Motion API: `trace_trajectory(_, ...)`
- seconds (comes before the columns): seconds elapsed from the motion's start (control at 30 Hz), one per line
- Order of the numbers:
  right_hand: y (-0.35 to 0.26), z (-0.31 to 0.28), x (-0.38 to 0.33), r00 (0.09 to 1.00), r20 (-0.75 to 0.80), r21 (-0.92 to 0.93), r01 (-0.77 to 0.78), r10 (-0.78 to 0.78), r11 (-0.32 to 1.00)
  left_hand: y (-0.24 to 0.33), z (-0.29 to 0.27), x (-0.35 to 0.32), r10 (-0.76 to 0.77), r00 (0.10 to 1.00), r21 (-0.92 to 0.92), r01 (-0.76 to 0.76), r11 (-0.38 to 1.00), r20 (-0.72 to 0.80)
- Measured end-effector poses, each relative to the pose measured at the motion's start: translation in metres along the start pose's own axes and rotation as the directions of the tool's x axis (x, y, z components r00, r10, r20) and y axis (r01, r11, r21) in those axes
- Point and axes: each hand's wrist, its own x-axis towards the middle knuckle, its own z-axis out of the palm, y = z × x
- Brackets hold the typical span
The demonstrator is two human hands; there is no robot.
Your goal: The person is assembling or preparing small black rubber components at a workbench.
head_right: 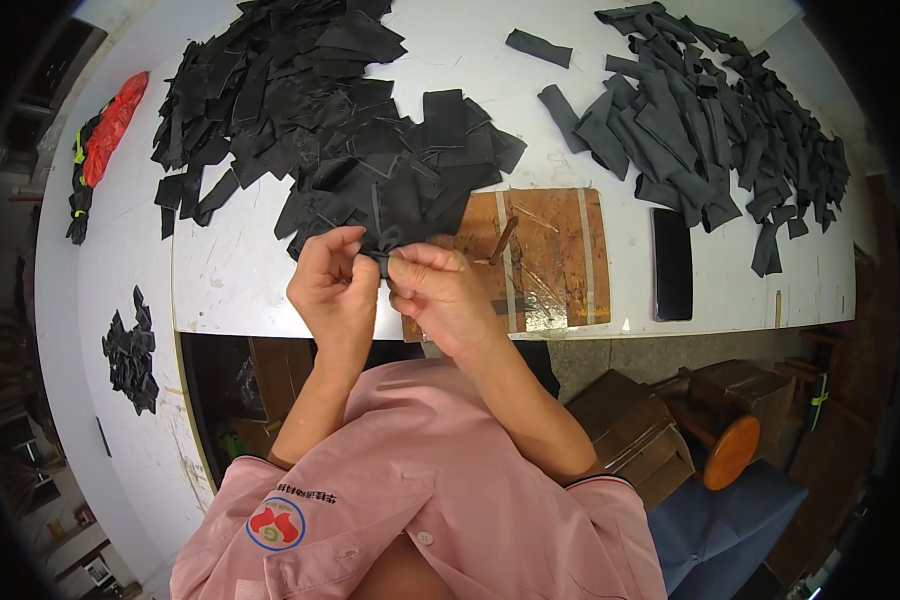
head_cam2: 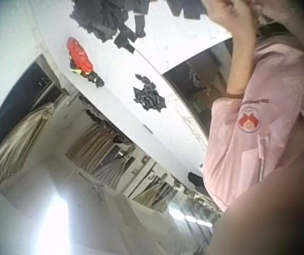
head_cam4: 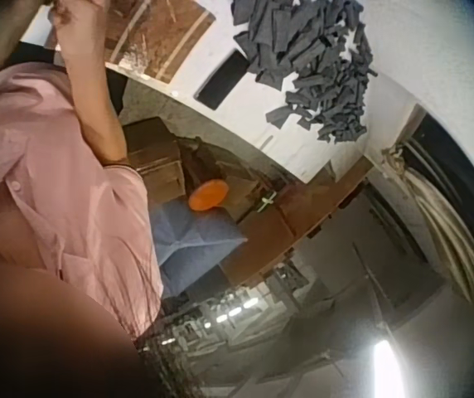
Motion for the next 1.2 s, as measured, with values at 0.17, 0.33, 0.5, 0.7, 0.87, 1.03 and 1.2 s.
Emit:
trace_trajectory(0.17,-0.003,0.002,0.001,1.000,0.012,-0.264,-0.012,0.016,0.964,0.009,-0.004,0.002,-0.241,0.968,-0.331,0.249,0.910,0.065)
trace_trajectory(0.33,-0.004,0.000,0.003,0.996,0.031,-0.276,0.092,-0.087,0.957,0.007,-0.032,0.014,-0.280,0.730,-0.643,0.682,0.347,0.623)
trace_trajectory(0.5,-0.006,0.012,-0.009,0.990,0.137,-0.178,0.068,-0.043,0.982,0.015,-0.036,0.013,0.068,0.577,-0.547,0.801,-0.242,0.814)
trace_trajectory(0.7,-0.018,0.009,-0.023,0.687,0.338,-0.762,0.601,-0.643,0.242,0.040,-0.020,-0.008,-0.333,0.843,-0.399,0.503,0.767,0.422)
trace_trajectory(0.87,-0.033,0.021,-0.043,0.627,0.375,-0.832,0.552,-0.683,0.050,0.039,-0.003,-0.012,-0.058,0.962,-0.516,0.194,0.834,0.268)
trace_trajectory(1.03,-0.047,0.025,-0.058,0.671,0.276,-0.859,0.493,-0.688,0.137,0.059,-0.008,-0.006,-0.260,0.843,-0.568,0.515,0.643,0.471)
trace_trajectory(1.2,-0.091,0.043,-0.079,0.852,0.261,-0.708,0.489,-0.455,0.509,0.079,-0.010,0.011,0.281,0.449,-0.406,0.892,-0.199,0.848)
